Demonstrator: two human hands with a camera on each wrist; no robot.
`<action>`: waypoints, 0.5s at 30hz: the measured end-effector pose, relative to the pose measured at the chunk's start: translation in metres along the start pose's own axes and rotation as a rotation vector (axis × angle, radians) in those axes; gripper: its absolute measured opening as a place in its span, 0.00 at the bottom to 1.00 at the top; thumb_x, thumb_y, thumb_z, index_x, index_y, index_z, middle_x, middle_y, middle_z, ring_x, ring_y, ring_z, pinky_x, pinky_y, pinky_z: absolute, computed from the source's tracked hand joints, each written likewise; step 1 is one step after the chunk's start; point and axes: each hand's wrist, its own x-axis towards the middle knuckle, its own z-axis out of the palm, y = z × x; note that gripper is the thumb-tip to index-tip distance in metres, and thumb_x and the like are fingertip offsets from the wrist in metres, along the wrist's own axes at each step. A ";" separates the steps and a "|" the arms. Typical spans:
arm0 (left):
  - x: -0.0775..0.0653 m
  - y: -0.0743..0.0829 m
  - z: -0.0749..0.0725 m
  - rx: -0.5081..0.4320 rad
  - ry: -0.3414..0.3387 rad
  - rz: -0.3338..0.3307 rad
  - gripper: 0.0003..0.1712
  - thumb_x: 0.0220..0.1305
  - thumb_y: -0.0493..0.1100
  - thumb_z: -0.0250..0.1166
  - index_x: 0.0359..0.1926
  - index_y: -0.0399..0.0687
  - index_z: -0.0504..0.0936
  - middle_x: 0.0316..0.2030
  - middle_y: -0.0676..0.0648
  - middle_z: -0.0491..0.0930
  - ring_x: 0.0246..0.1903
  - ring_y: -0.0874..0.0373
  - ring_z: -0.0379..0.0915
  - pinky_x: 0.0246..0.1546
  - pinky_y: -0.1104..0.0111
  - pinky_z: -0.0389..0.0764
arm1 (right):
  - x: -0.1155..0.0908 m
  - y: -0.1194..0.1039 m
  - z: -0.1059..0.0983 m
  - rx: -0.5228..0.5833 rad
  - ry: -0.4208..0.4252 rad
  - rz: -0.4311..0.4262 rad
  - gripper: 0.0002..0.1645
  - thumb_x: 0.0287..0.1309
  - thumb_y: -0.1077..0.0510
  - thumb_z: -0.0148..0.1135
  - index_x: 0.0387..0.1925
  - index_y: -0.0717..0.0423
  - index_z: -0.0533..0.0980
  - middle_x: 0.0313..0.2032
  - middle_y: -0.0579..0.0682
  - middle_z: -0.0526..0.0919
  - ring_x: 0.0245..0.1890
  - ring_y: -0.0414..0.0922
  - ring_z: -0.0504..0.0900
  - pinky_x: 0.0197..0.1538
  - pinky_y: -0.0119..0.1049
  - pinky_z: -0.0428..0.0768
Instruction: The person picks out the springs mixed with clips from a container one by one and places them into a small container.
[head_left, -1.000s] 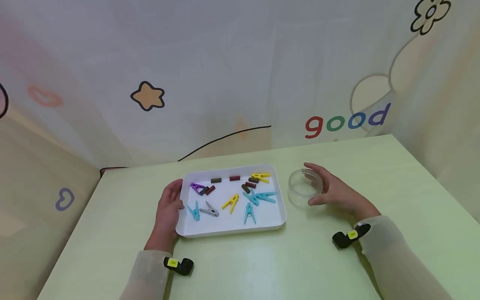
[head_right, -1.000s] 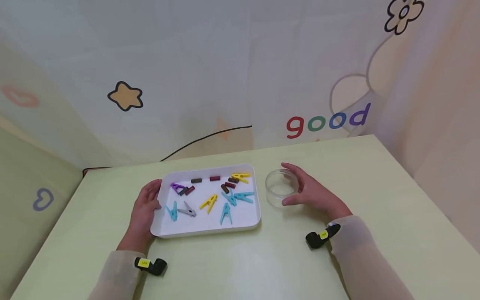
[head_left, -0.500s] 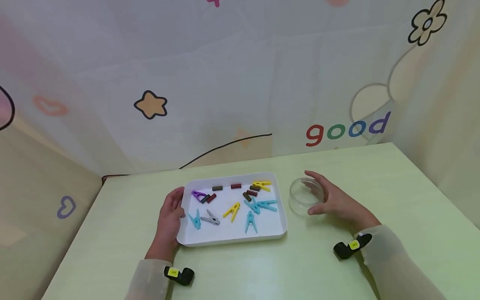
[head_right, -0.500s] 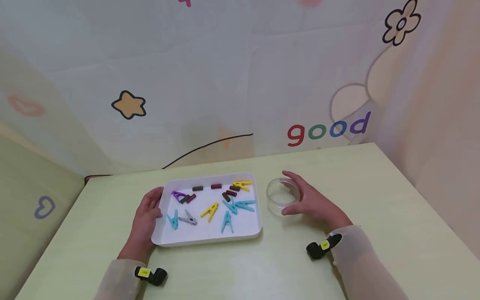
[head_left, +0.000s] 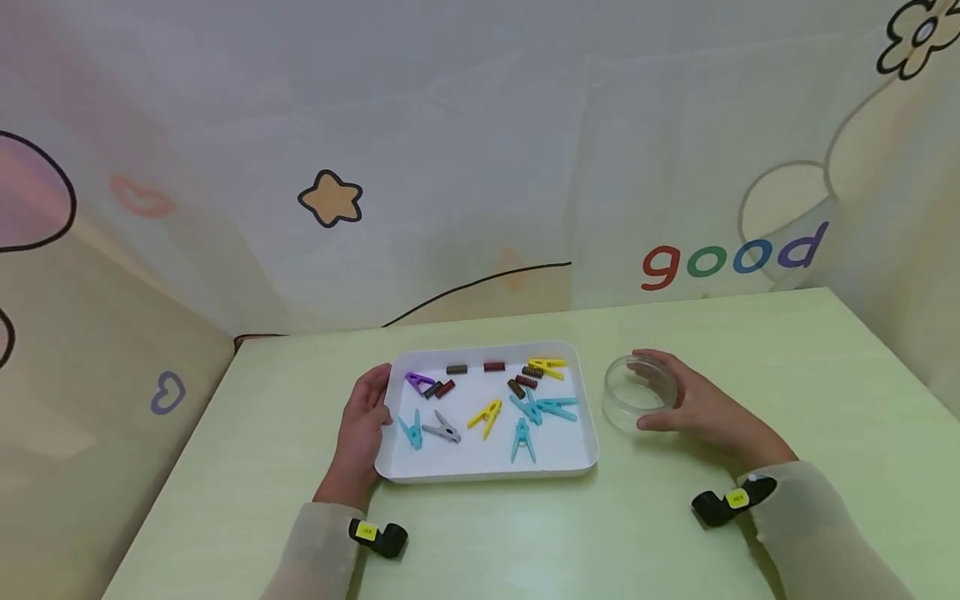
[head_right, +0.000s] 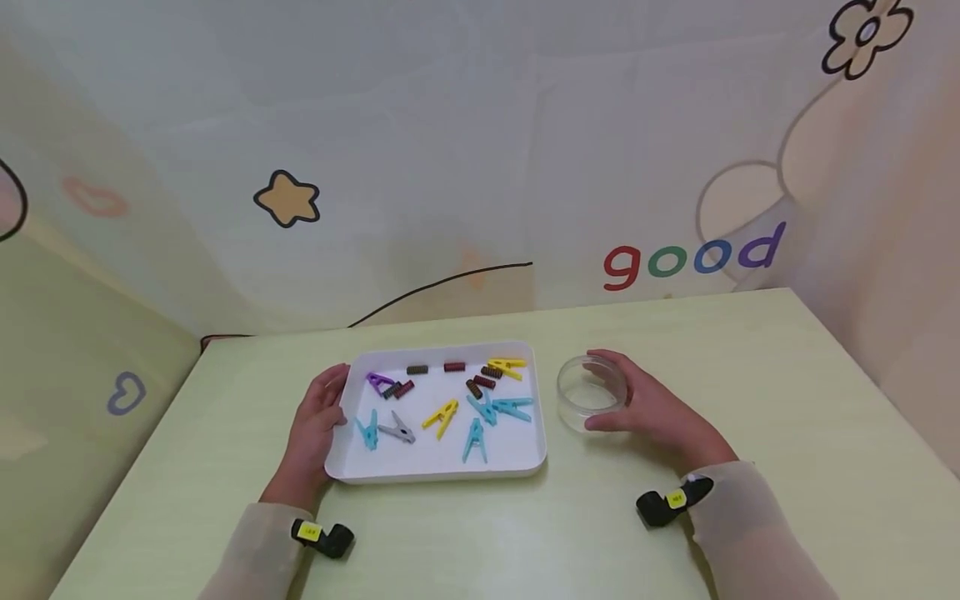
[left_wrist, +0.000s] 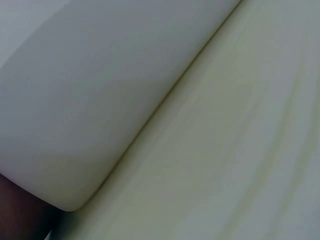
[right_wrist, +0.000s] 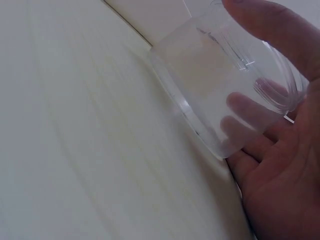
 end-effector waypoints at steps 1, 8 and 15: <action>0.000 0.000 -0.001 0.004 0.005 0.005 0.41 0.57 0.24 0.41 0.69 0.62 0.62 0.73 0.57 0.55 0.75 0.62 0.46 0.73 0.65 0.55 | 0.001 0.000 0.000 0.003 -0.004 -0.008 0.59 0.46 0.46 0.75 0.73 0.41 0.50 0.72 0.55 0.61 0.73 0.60 0.54 0.66 0.70 0.58; 0.005 0.003 0.000 0.015 0.017 0.037 0.40 0.57 0.25 0.42 0.68 0.63 0.64 0.73 0.57 0.57 0.74 0.61 0.47 0.72 0.65 0.56 | 0.005 -0.002 -0.002 0.022 0.005 -0.041 0.56 0.48 0.49 0.74 0.73 0.42 0.51 0.71 0.55 0.62 0.73 0.59 0.55 0.67 0.69 0.55; 0.003 -0.001 0.000 0.014 0.013 0.029 0.42 0.56 0.24 0.42 0.68 0.62 0.64 0.73 0.57 0.56 0.75 0.60 0.47 0.72 0.63 0.57 | 0.001 0.001 0.002 0.025 -0.012 -0.038 0.57 0.49 0.49 0.74 0.73 0.44 0.50 0.71 0.56 0.61 0.72 0.60 0.53 0.67 0.70 0.53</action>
